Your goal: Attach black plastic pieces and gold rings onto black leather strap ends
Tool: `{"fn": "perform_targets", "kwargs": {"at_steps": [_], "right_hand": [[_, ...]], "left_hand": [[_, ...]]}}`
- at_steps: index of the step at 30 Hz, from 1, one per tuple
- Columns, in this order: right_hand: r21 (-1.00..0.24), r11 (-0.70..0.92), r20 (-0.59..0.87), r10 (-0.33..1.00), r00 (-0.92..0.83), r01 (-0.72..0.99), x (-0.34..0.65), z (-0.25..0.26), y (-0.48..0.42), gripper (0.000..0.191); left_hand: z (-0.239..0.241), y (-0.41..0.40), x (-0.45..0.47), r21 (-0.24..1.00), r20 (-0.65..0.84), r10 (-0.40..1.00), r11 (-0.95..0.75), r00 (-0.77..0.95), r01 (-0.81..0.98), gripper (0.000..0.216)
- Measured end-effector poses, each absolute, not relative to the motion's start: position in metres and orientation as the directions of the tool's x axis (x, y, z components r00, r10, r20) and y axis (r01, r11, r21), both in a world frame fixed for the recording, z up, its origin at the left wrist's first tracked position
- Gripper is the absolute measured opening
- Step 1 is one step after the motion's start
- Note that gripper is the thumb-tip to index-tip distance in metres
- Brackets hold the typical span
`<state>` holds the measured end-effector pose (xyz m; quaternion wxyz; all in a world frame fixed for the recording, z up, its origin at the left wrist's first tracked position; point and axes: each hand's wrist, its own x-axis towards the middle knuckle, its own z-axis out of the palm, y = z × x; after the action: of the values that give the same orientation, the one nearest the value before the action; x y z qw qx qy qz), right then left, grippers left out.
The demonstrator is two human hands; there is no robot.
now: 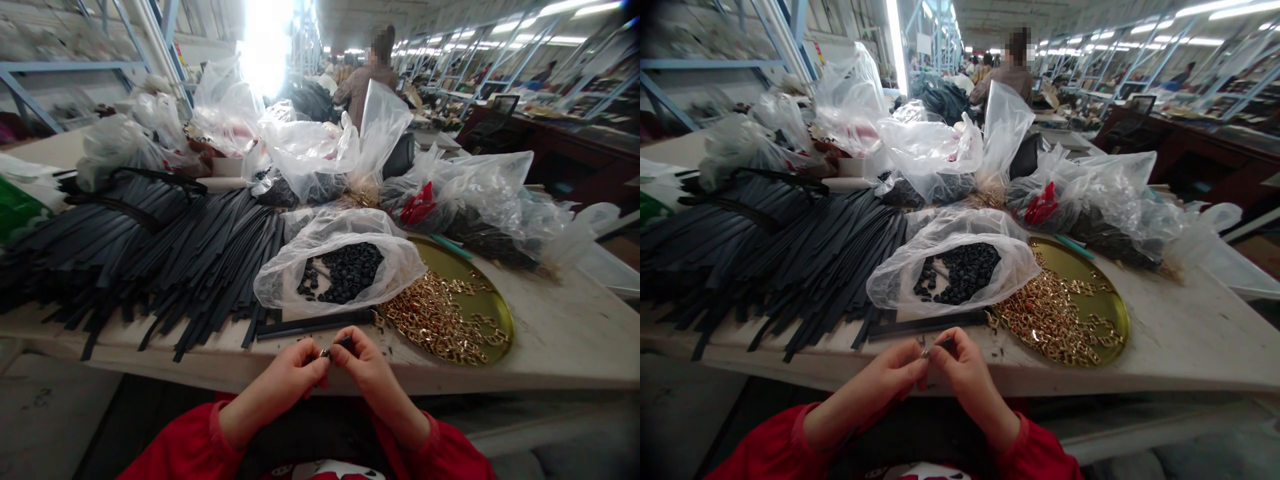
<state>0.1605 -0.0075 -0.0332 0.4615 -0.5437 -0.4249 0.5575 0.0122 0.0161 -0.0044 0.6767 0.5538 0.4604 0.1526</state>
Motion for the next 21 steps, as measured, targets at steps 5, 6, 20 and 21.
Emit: {"fn": "perform_targets", "kwargs": {"at_steps": [5,6,20,21], "right_hand": [[-0.989,-0.138,-0.136,0.990,0.035,0.051,0.160,-0.034,-0.003,0.018],[-0.988,-0.043,-0.037,0.998,0.040,0.146,0.160,-0.033,-0.004,0.014],[-0.964,0.043,0.006,0.990,-0.140,0.262,0.163,-0.020,0.008,0.023],[-0.968,0.049,0.001,0.981,-0.193,0.245,0.164,-0.018,0.013,0.027]], "left_hand": [[-0.002,0.025,0.013,0.886,-0.464,0.708,0.367,0.532,0.284,0.024],[-0.003,0.026,0.013,0.882,-0.472,0.707,0.380,0.527,0.280,0.023],[-0.003,0.036,0.006,0.886,-0.442,0.789,0.310,0.427,0.345,0.032],[-0.005,0.037,0.006,0.888,-0.439,0.796,0.314,0.417,0.336,0.028]]}}
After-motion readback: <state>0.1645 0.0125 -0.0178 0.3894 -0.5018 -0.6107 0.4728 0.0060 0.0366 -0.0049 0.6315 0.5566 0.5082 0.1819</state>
